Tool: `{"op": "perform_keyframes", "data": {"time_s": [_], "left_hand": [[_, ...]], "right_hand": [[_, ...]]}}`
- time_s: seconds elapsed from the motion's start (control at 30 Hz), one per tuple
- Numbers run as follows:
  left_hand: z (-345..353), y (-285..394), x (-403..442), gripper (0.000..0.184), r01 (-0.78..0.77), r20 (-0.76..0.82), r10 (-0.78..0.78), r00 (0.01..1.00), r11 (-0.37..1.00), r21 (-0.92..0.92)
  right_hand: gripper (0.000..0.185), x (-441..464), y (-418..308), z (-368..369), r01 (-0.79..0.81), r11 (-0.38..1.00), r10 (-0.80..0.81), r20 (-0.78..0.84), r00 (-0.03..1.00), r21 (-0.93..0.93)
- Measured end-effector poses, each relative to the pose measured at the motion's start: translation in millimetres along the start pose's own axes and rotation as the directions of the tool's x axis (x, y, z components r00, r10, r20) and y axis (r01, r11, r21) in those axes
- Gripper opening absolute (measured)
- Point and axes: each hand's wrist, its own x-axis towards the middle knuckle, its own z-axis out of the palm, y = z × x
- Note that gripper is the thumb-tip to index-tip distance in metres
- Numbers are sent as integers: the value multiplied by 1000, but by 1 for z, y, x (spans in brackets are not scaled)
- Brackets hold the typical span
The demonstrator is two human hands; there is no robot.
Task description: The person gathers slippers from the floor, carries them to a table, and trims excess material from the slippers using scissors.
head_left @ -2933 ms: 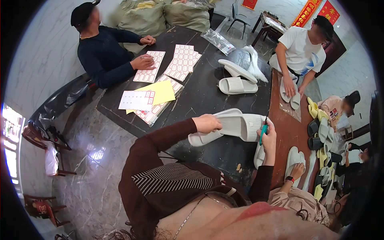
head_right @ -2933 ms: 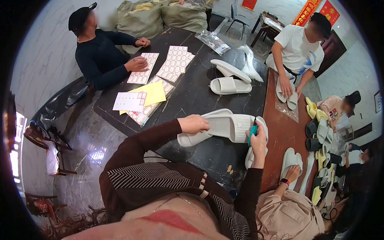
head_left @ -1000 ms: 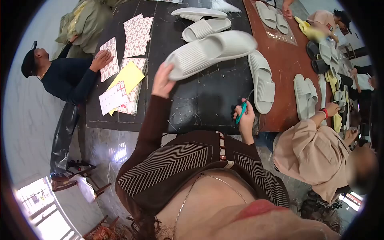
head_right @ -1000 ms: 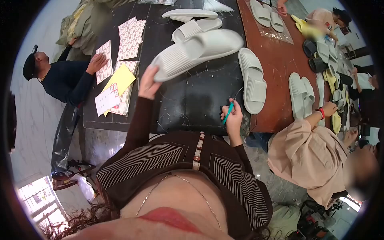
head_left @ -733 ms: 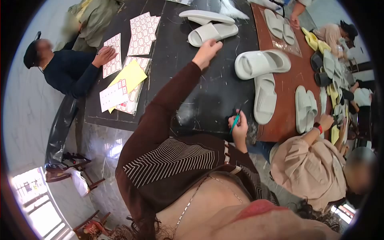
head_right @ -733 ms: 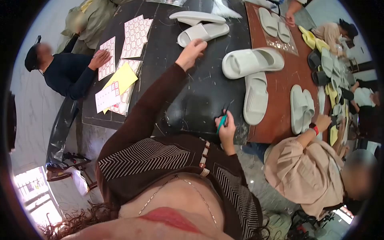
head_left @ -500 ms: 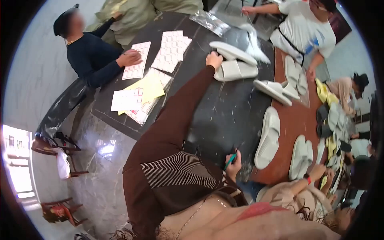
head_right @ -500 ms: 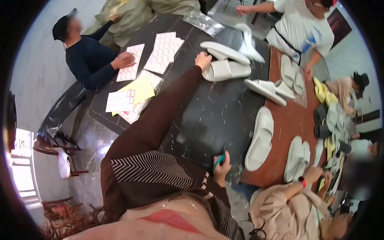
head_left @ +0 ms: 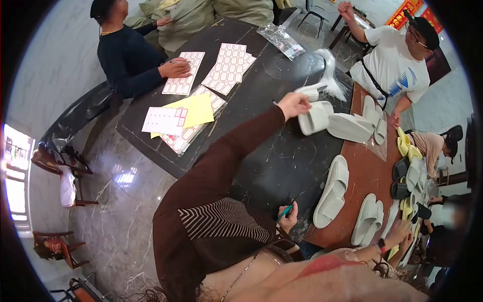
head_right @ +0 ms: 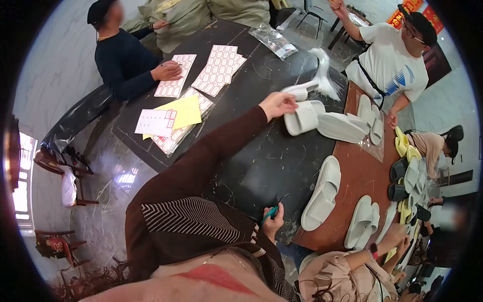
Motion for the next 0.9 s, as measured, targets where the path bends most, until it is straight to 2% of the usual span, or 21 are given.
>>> {"op": "perform_keyframes", "data": {"time_s": [0.03, 0.1, 0.17, 0.23, 0.33, 0.37, 0.43, 0.5, 0.63, 0.67, 0.73, 0.77, 0.83, 0.87, 0.9], "left_hand": [[3, -6, -12, 17, 50, 70, -44, 997, 994, -96], [11, -24, -58, 17, 26, 104, -3, 995, 975, -220], [5, -51, -93, 17, 38, 125, 4, 992, 942, -335], [-1, -73, -131, 20, 22, 64, -6, 998, 967, -255], [-9, -93, -180, 28, -29, 65, 28, 998, 999, 19], [-11, -95, -194, 28, 1, 56, -2, 998, 1000, 13], [-23, -105, -212, 30, -116, 129, 95, 987, 980, 161], [-27, -97, -229, 31, -139, 157, 86, 984, 919, 369], [-46, -104, -231, 28, -112, 162, 70, 984, 958, 265], [-39, -100, -239, 27, -99, 131, 69, 989, 966, 240], [-36, -95, -241, 26, -106, 84, 90, 992, 969, 225], [-41, -97, -242, 26, -83, 91, 63, 994, 969, 234], [-49, -100, -239, 29, -86, 89, 63, 994, 955, 285], [-49, -99, -240, 28, -100, 84, 79, 993, 957, 273], [-49, -98, -241, 28, -87, 88, 65, 994, 956, 279]], "right_hand": [[47, -1, 0, -1, 30, 998, -30, -1, 1000, -52], [48, 0, -2, 0, 72, 997, -71, 9, 997, -25], [49, 0, -7, -1, -98, 991, 97, 6, 995, 92], [50, -1, -7, -3, -132, 987, 133, -1, 991, 96], [49, 11, -38, -3, -316, 927, 316, 30, 948, 202], [48, 15, -43, -7, -329, 924, 323, 62, 944, 195], [44, 21, -57, -9, -352, 884, 323, 140, 936, 307], [45, 26, -67, -13, -422, 799, 362, 218, 906, 429], [48, 33, -91, -16, -548, 728, 367, 441, 819, 412], [48, 28, -94, -16, -562, 712, 400, 415, 817, 421], [47, 30, -96, -9, -591, 698, 306, 578, 757, 405], [47, 28, -99, -6, -595, 688, 321, 561, 763, 416], [48, 29, -102, 3, -704, 643, 367, 686, 628, 301], [47, 30, -100, 9, -754, 578, 407, 691, 598, 312], [47, 31, -96, 12, -756, 570, 413, 683, 602, 321]]}}
